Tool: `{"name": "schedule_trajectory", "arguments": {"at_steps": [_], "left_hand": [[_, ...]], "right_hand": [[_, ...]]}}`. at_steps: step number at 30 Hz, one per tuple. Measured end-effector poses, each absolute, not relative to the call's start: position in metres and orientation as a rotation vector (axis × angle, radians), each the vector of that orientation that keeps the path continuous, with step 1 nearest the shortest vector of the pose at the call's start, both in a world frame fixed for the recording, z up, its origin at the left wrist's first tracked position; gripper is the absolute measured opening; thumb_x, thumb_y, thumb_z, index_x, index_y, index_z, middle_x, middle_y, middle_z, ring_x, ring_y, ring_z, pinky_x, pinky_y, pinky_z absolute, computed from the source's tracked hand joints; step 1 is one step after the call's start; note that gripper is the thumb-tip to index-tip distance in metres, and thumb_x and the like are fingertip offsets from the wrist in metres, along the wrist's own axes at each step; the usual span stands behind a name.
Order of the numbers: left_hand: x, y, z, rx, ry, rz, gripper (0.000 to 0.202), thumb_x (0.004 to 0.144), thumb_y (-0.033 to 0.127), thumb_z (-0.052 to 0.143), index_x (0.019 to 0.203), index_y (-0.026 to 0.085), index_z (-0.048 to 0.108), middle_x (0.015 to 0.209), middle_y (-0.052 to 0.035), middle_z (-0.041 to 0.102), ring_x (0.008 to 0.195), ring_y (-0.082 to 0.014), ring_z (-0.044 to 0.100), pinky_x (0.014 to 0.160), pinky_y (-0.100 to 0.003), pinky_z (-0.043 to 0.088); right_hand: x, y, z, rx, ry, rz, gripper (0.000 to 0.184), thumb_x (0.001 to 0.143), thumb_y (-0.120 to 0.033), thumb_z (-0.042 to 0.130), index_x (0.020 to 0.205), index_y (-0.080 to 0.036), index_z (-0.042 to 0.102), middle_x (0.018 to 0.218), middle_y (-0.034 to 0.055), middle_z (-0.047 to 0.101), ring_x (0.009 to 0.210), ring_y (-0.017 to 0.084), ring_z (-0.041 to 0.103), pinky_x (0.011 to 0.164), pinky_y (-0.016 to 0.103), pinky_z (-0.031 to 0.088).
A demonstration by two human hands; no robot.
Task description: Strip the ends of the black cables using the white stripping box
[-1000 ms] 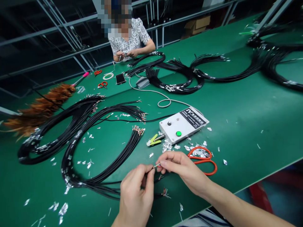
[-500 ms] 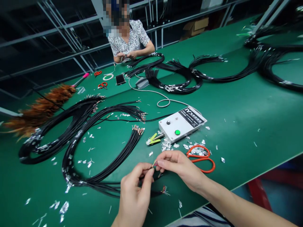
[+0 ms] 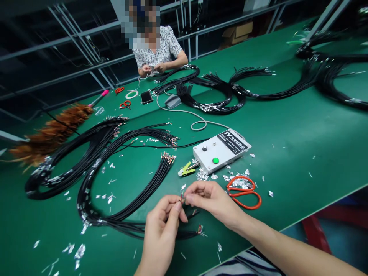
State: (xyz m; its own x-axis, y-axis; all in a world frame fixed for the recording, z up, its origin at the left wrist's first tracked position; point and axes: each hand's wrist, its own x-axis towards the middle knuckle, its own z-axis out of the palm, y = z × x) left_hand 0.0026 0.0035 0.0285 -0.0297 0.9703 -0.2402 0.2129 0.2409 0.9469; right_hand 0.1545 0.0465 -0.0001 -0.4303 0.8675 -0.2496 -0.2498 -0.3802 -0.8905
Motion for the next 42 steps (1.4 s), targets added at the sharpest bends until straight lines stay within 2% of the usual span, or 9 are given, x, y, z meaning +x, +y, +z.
{"name": "schedule_trajectory", "arguments": {"at_steps": [4, 8, 13, 19, 24, 28, 30, 39, 42], "left_hand": [[0.002, 0.002, 0.030, 1.178, 1.485, 0.918, 0.027, 0.086, 0.041, 0.055, 0.085, 0.015, 0.062, 0.056, 0.0005, 0.058, 0.044, -0.0092, 0.038, 0.043, -0.022, 0.029], [0.003, 0.002, 0.031, 1.191, 1.496, 0.919, 0.027, 0.087, 0.040, 0.054, 0.085, 0.015, 0.063, 0.056, 0.0010, 0.057, 0.045, -0.0097, 0.037, 0.043, -0.023, 0.028], [0.003, 0.004, 0.031, 1.245, 1.485, 0.905, 0.024, 0.088, 0.037, 0.053, 0.080, 0.016, 0.062, 0.056, 0.0023, 0.054, 0.046, -0.0097, 0.037, 0.046, -0.023, 0.030], [0.000, 0.001, 0.029, 1.487, 1.516, 0.867, 0.022, 0.092, 0.031, 0.050, 0.082, 0.018, 0.064, 0.059, 0.0024, 0.054, 0.054, -0.0122, 0.048, 0.054, -0.023, 0.038], [-0.002, 0.000, 0.028, 1.650, 1.550, 0.816, 0.022, 0.094, 0.029, 0.047, 0.087, 0.019, 0.066, 0.061, 0.0023, 0.056, 0.055, -0.0128, 0.052, 0.053, -0.022, 0.040], [0.000, 0.000, 0.027, 1.621, 1.597, 0.820, 0.021, 0.093, 0.029, 0.048, 0.086, 0.019, 0.066, 0.060, 0.0016, 0.057, 0.053, -0.0137, 0.053, 0.048, -0.022, 0.038], [0.001, 0.000, 0.028, 1.577, 1.608, 0.848, 0.019, 0.092, 0.029, 0.050, 0.086, 0.019, 0.065, 0.060, 0.0010, 0.059, 0.055, -0.0144, 0.055, 0.048, -0.022, 0.039], [0.006, 0.004, 0.026, 1.200, 1.535, 1.047, 0.021, 0.088, 0.037, 0.058, 0.084, 0.017, 0.062, 0.058, 0.0015, 0.056, 0.053, -0.0120, 0.051, 0.048, -0.021, 0.039], [0.004, 0.007, 0.025, 1.118, 1.502, 1.058, 0.025, 0.087, 0.041, 0.060, 0.085, 0.016, 0.062, 0.058, 0.0015, 0.056, 0.051, -0.0102, 0.046, 0.045, -0.019, 0.035]], "right_hand": [[0.158, 0.051, 0.003, -1.026, -1.244, 1.669, 0.019, 0.079, -0.037, 0.066, 0.085, -0.018, 0.069, 0.078, 0.0016, 0.068, 0.072, 0.015, 0.060, 0.066, 0.028, 0.043], [0.162, 0.059, 0.014, -1.033, -1.402, 1.604, 0.018, 0.081, -0.030, 0.061, 0.091, -0.018, 0.070, 0.085, 0.0032, 0.070, 0.075, 0.015, 0.060, 0.064, 0.027, 0.042], [0.162, 0.067, 0.023, -1.026, -1.507, 1.679, 0.015, 0.079, -0.027, 0.061, 0.085, -0.016, 0.070, 0.076, 0.0019, 0.069, 0.069, 0.013, 0.058, 0.061, 0.025, 0.041], [0.166, 0.074, 0.025, -0.990, -1.619, 1.672, 0.008, 0.077, -0.023, 0.063, 0.073, -0.016, 0.066, 0.070, 0.0006, 0.067, 0.066, 0.013, 0.058, 0.064, 0.024, 0.045], [0.173, 0.071, 0.030, -0.855, -1.950, 1.098, 0.009, 0.081, -0.017, 0.060, 0.076, -0.018, 0.067, 0.078, 0.0019, 0.069, 0.075, 0.015, 0.062, 0.070, 0.027, 0.045], [0.174, 0.066, 0.028, -0.768, -2.147, 0.393, 0.014, 0.086, -0.019, 0.058, 0.079, -0.020, 0.069, 0.083, 0.0026, 0.071, 0.074, 0.016, 0.062, 0.064, 0.030, 0.038], [0.173, 0.063, 0.025, -0.749, -2.169, 0.208, 0.016, 0.089, -0.019, 0.055, 0.082, -0.020, 0.070, 0.082, 0.0024, 0.072, 0.072, 0.015, 0.062, 0.062, 0.030, 0.036], [0.157, 0.050, 0.005, -0.825, -1.958, 0.218, 0.012, 0.086, -0.015, 0.060, 0.077, -0.019, 0.066, 0.076, 0.0017, 0.072, 0.067, 0.014, 0.065, 0.061, 0.029, 0.039], [0.155, 0.051, 0.002, -0.907, -1.830, 0.551, 0.007, 0.085, -0.017, 0.060, 0.081, -0.020, 0.066, 0.082, 0.0033, 0.071, 0.070, 0.014, 0.064, 0.063, 0.028, 0.044]]}}
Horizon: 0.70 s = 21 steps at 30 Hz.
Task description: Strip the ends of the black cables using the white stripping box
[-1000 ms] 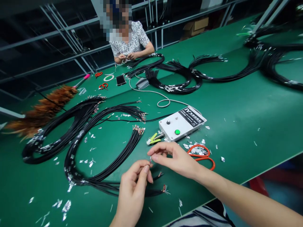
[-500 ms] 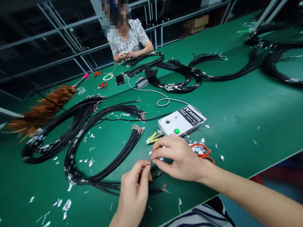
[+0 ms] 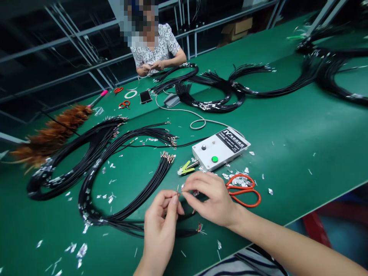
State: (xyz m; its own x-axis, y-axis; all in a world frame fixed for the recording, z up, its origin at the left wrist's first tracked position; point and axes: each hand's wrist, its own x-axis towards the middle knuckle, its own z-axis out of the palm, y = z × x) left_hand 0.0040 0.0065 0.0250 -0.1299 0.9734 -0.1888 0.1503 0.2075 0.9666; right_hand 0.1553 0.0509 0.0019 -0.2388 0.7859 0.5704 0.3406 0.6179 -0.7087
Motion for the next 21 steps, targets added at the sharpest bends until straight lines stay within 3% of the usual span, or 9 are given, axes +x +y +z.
{"name": "schedule_trajectory", "arguments": {"at_steps": [5, 11, 15, 21], "left_hand": [[0.001, 0.009, 0.026, 1.052, 1.466, 1.059, 0.029, 0.085, 0.044, 0.062, 0.086, 0.015, 0.061, 0.059, 0.0018, 0.056, 0.049, -0.0087, 0.042, 0.045, -0.019, 0.032], [0.003, 0.008, 0.027, 1.064, 1.485, 1.049, 0.030, 0.083, 0.045, 0.064, 0.084, 0.015, 0.061, 0.058, 0.0018, 0.055, 0.051, -0.0100, 0.044, 0.046, -0.019, 0.034], [0.002, 0.008, 0.023, 1.156, 1.517, 1.076, 0.026, 0.085, 0.041, 0.062, 0.080, 0.015, 0.061, 0.061, 0.0004, 0.057, 0.055, -0.0121, 0.050, 0.051, -0.022, 0.040], [0.005, 0.012, 0.018, 1.284, 1.515, 1.136, 0.021, 0.087, 0.032, 0.061, 0.105, 0.021, 0.063, 0.096, -0.0048, 0.063, 0.069, -0.0136, 0.059, 0.063, -0.025, 0.048]], "right_hand": [[0.157, 0.053, 0.006, -1.072, -1.602, 1.161, 0.008, 0.079, -0.019, 0.062, 0.086, -0.019, 0.066, 0.088, 0.0027, 0.066, 0.058, 0.010, 0.056, 0.055, 0.025, 0.041], [0.143, 0.055, 0.009, -1.022, -1.417, 1.389, 0.012, 0.073, -0.027, 0.067, 0.080, -0.018, 0.066, 0.080, 0.0010, 0.064, 0.056, 0.009, 0.050, 0.053, 0.025, 0.034], [0.135, 0.055, 0.005, -1.000, -1.190, 1.673, 0.020, 0.073, -0.037, 0.068, 0.074, -0.017, 0.063, 0.063, -0.0024, 0.057, 0.051, 0.009, 0.044, 0.047, 0.023, 0.031], [0.135, 0.054, 0.002, -0.951, -0.921, 1.956, 0.028, 0.069, -0.042, 0.071, 0.074, -0.016, 0.061, 0.053, -0.0069, 0.050, 0.045, 0.006, 0.038, 0.048, 0.021, 0.027]]}}
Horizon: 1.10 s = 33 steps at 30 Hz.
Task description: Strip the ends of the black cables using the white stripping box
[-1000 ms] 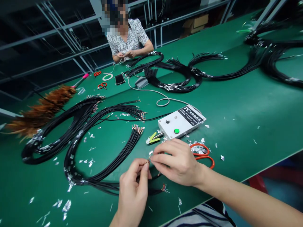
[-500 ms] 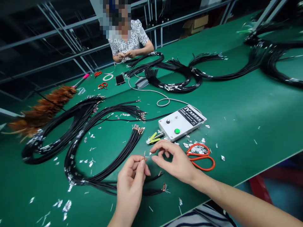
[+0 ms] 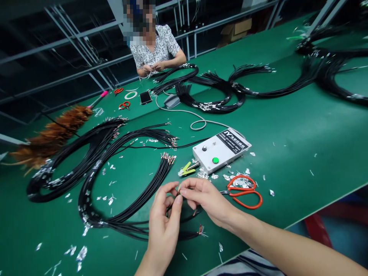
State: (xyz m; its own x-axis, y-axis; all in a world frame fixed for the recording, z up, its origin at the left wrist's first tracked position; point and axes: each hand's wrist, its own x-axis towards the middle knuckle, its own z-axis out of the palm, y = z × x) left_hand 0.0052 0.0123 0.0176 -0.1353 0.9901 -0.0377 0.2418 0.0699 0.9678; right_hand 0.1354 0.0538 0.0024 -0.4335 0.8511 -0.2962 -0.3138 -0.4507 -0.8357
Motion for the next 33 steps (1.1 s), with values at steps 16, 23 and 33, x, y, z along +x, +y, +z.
{"name": "schedule_trajectory", "arguments": {"at_steps": [16, 23, 33], "left_hand": [[0.009, 0.017, 0.005, 1.594, 1.601, 1.178, 0.011, 0.089, 0.023, 0.054, 0.080, 0.020, 0.059, 0.085, -0.0033, 0.056, 0.071, -0.0154, 0.056, 0.062, -0.026, 0.045], [0.003, 0.024, -0.008, 1.376, 1.534, 1.095, 0.016, 0.091, 0.029, 0.053, 0.079, 0.020, 0.057, 0.070, 0.0017, 0.051, 0.060, -0.0136, 0.049, 0.054, -0.023, 0.041], [-0.006, 0.029, -0.004, 1.617, 1.486, 1.072, 0.016, 0.092, 0.021, 0.050, 0.078, 0.019, 0.057, 0.078, -0.0019, 0.054, 0.071, -0.0157, 0.054, 0.062, -0.025, 0.044]], "right_hand": [[0.147, 0.053, 0.002, -1.238, -1.849, 1.055, 0.013, 0.087, -0.013, 0.050, 0.077, -0.019, 0.056, 0.080, 0.0003, 0.059, 0.062, 0.011, 0.054, 0.057, 0.024, 0.040], [0.159, 0.052, -0.001, -1.263, -2.252, 0.586, 0.013, 0.094, -0.016, 0.048, 0.099, -0.018, 0.060, 0.094, 0.0052, 0.064, 0.077, 0.018, 0.061, 0.064, 0.029, 0.040], [0.163, 0.073, 0.004, -0.949, -2.498, 0.103, 0.021, 0.095, -0.022, 0.055, 0.077, -0.020, 0.066, 0.074, -0.0005, 0.066, 0.069, 0.016, 0.054, 0.061, 0.032, 0.027]]}}
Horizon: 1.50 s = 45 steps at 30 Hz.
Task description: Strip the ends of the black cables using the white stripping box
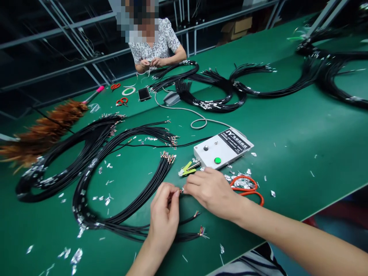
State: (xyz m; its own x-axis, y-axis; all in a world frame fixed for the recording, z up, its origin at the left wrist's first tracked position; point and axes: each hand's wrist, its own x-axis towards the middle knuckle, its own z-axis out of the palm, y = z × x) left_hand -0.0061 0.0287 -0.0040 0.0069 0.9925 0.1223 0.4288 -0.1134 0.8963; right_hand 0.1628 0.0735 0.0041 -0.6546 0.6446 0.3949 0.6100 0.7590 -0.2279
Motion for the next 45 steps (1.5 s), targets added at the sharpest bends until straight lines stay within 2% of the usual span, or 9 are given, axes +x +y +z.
{"name": "schedule_trajectory", "arguments": {"at_steps": [3, 5, 9, 14, 22, 34, 36, 38, 45], "left_hand": [[-0.007, 0.036, -0.007, 1.518, 1.528, 1.117, 0.013, 0.090, 0.024, 0.052, 0.079, 0.019, 0.057, 0.074, -0.0011, 0.055, 0.066, -0.0151, 0.055, 0.057, -0.024, 0.044], [-0.006, 0.042, -0.009, 1.464, 1.545, 1.133, 0.013, 0.088, 0.026, 0.054, 0.078, 0.020, 0.057, 0.070, 0.0000, 0.055, 0.063, -0.0144, 0.055, 0.054, -0.023, 0.043], [-0.003, 0.052, -0.012, 1.447, 1.578, 1.152, 0.015, 0.086, 0.029, 0.056, 0.075, 0.020, 0.055, 0.063, 0.0023, 0.052, 0.056, -0.0129, 0.052, 0.050, -0.022, 0.040], [0.000, 0.060, -0.016, 1.448, 1.620, 1.155, 0.014, 0.085, 0.029, 0.055, 0.074, 0.021, 0.053, 0.059, 0.0043, 0.049, 0.051, -0.0123, 0.050, 0.047, -0.022, 0.037], [0.002, 0.067, -0.021, 1.484, 1.648, 1.136, 0.013, 0.084, 0.027, 0.055, 0.072, 0.021, 0.053, 0.061, 0.0038, 0.050, 0.052, -0.0126, 0.049, 0.046, -0.022, 0.036], [0.001, 0.068, -0.024, 1.500, 1.661, 1.124, 0.013, 0.085, 0.028, 0.054, 0.073, 0.021, 0.053, 0.062, 0.0034, 0.051, 0.051, -0.0125, 0.048, 0.046, -0.023, 0.035], [0.001, 0.068, -0.024, 1.497, 1.665, 1.125, 0.014, 0.085, 0.029, 0.054, 0.073, 0.021, 0.053, 0.061, 0.0036, 0.050, 0.051, -0.0126, 0.048, 0.046, -0.023, 0.035], [0.001, 0.068, -0.025, 1.491, 1.665, 1.129, 0.014, 0.084, 0.030, 0.054, 0.073, 0.021, 0.054, 0.061, 0.0037, 0.050, 0.050, -0.0126, 0.048, 0.046, -0.023, 0.035], [0.000, 0.069, -0.025, 1.449, 1.633, 1.153, 0.015, 0.082, 0.032, 0.056, 0.071, 0.022, 0.053, 0.059, 0.0043, 0.049, 0.049, -0.0129, 0.047, 0.044, -0.023, 0.033]], "right_hand": [[0.170, 0.086, 0.008, -1.067, -2.448, -0.039, 0.007, 0.090, -0.025, 0.064, 0.089, -0.019, 0.068, 0.096, 0.0027, 0.071, 0.087, 0.020, 0.055, 0.068, 0.033, 0.029], [0.171, 0.096, 0.009, -1.130, -2.490, -0.116, 0.016, 0.084, -0.025, 0.071, 0.097, -0.017, 0.067, 0.107, 0.0058, 0.070, 0.098, 0.023, 0.054, 0.074, 0.034, 0.030], [0.168, 0.111, 0.003, -1.131, -2.638, -0.180, 0.005, 0.087, -0.017, 0.066, 0.091, -0.016, 0.068, 0.093, 0.0046, 0.071, 0.094, 0.022, 0.054, 0.076, 0.036, 0.028], [0.167, 0.119, 0.001, -1.105, -2.689, -0.194, 0.015, 0.090, -0.016, 0.061, 0.077, -0.019, 0.067, 0.073, 0.0010, 0.066, 0.084, 0.020, 0.052, 0.076, 0.035, 0.026], [0.165, 0.122, 0.007, -1.111, -2.717, -0.188, 0.018, 0.088, -0.016, 0.062, 0.072, -0.020, 0.066, 0.070, 0.0007, 0.064, 0.081, 0.020, 0.050, 0.075, 0.036, 0.024], [0.162, 0.119, 0.010, -1.159, -2.725, -0.108, 0.011, 0.087, -0.015, 0.064, 0.076, -0.018, 0.065, 0.078, 0.0030, 0.067, 0.089, 0.023, 0.053, 0.079, 0.039, 0.025], [0.166, 0.118, 0.014, -1.136, -2.693, -0.064, 0.002, 0.084, -0.017, 0.067, 0.083, -0.017, 0.065, 0.086, 0.0044, 0.070, 0.093, 0.024, 0.055, 0.081, 0.040, 0.026], [0.178, 0.113, 0.019, -1.109, -2.593, -0.021, 0.013, 0.084, -0.021, 0.068, 0.095, -0.016, 0.065, 0.098, 0.0058, 0.072, 0.097, 0.025, 0.056, 0.082, 0.041, 0.028], [0.233, 0.072, 0.011, -1.176, -2.064, 0.041, 0.012, 0.090, -0.009, 0.051, 0.097, -0.017, 0.055, 0.112, 0.0100, 0.070, 0.106, 0.023, 0.057, 0.087, 0.038, 0.037]]}}
